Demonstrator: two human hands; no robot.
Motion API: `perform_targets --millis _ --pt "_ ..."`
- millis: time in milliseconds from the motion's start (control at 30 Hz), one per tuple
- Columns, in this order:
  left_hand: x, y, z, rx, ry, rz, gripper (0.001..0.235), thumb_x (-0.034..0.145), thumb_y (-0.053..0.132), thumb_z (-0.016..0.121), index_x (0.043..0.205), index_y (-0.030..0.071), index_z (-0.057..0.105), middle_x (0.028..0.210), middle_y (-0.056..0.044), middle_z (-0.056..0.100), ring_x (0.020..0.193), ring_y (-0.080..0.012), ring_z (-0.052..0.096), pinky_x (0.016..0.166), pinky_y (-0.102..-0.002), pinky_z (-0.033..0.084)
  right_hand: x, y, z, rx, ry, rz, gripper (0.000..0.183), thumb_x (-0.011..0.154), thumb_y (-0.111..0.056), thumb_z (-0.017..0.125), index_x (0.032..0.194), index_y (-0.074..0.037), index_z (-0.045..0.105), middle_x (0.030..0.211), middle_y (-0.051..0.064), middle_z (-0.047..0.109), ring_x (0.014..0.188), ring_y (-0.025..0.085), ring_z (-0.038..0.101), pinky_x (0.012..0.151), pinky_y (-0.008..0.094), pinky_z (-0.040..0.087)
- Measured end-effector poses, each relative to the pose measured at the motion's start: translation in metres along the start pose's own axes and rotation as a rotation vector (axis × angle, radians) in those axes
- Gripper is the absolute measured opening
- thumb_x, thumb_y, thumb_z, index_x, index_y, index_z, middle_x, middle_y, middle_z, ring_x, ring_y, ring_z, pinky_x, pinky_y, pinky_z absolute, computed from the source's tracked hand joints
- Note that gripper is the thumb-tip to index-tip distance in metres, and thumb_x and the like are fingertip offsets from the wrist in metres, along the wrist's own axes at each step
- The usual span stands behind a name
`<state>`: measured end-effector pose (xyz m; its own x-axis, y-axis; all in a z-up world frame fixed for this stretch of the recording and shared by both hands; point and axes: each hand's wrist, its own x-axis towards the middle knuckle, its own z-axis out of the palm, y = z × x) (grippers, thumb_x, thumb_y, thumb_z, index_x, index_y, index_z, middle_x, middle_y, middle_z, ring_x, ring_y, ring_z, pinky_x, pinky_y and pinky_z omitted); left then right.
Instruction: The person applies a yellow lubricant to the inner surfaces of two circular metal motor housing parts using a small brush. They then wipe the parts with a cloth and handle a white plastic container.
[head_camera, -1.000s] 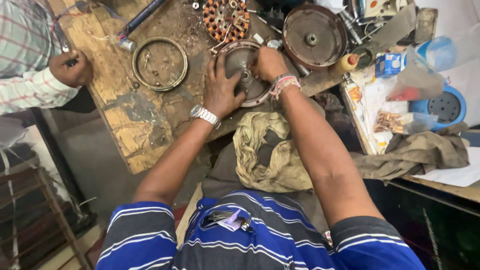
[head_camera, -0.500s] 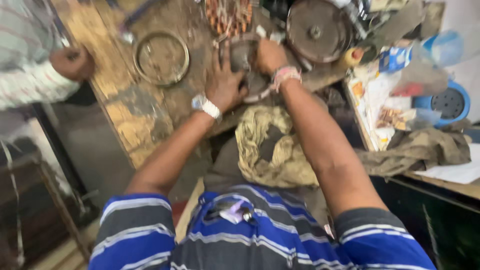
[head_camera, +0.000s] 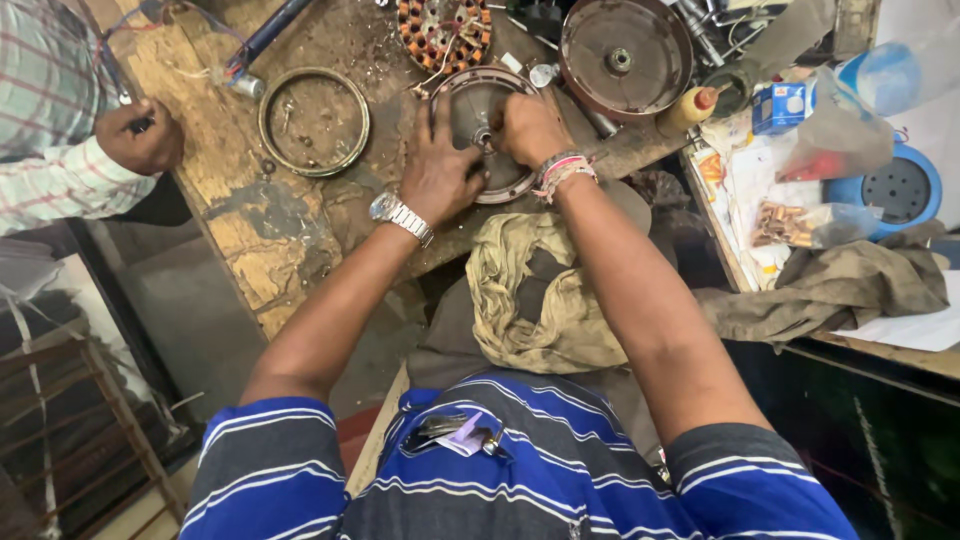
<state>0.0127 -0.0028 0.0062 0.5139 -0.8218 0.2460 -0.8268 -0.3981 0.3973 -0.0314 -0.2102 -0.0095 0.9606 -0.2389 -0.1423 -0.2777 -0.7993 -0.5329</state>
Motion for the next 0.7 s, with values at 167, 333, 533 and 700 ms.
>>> perform_targets --millis 167,333,533,700 --pt "-0.003 0.011 -0.003 0.0 -0.065 -0.081 0.035 0.076 0.032 0.083 0.108 0.019 0.081 0.163 -0.034 0.017 0.142 -0.0639 0.023 0.109 -0.067 0.033 -0.007 0.006 0.011 -0.119 0.034 0.015 0.027 0.075 -0.022 0.081 0.089 0.0 0.077 0.091 0.028 0.07 0.088 0.044 0.068 0.08 0.051 0.053" --pt "0.013 0.012 -0.019 0.052 -0.029 -0.031 0.031 0.074 0.033 0.084 0.101 0.019 0.081 0.162 -0.033 0.017 0.141 -0.0642 0.023 0.112 -0.067 0.035 0.005 0.018 0.006 -0.237 -0.034 -0.078 0.027 0.082 -0.026 0.08 0.094 -0.001 0.077 0.098 0.029 0.072 0.097 0.042 0.068 0.094 0.051 0.051" --pt "0.017 0.004 -0.012 0.035 -0.055 -0.085 0.034 0.076 0.033 0.083 0.105 0.018 0.08 0.163 -0.032 0.017 0.142 -0.0622 0.025 0.108 -0.07 0.034 0.006 0.019 0.014 -0.091 0.139 -0.098 0.038 0.068 -0.023 0.085 0.091 0.005 0.073 0.093 0.03 0.069 0.09 0.046 0.066 0.08 0.053 0.051" --pt "0.005 0.01 -0.017 0.042 -0.154 -0.126 0.027 0.076 0.032 0.083 0.099 0.018 0.081 0.163 -0.029 0.017 0.143 -0.0602 0.023 0.115 -0.064 0.03 -0.015 -0.005 -0.002 -0.046 0.006 0.001 0.027 0.084 -0.019 0.076 0.108 -0.006 0.075 0.106 0.025 0.07 0.103 0.04 0.068 0.091 0.048 0.054"
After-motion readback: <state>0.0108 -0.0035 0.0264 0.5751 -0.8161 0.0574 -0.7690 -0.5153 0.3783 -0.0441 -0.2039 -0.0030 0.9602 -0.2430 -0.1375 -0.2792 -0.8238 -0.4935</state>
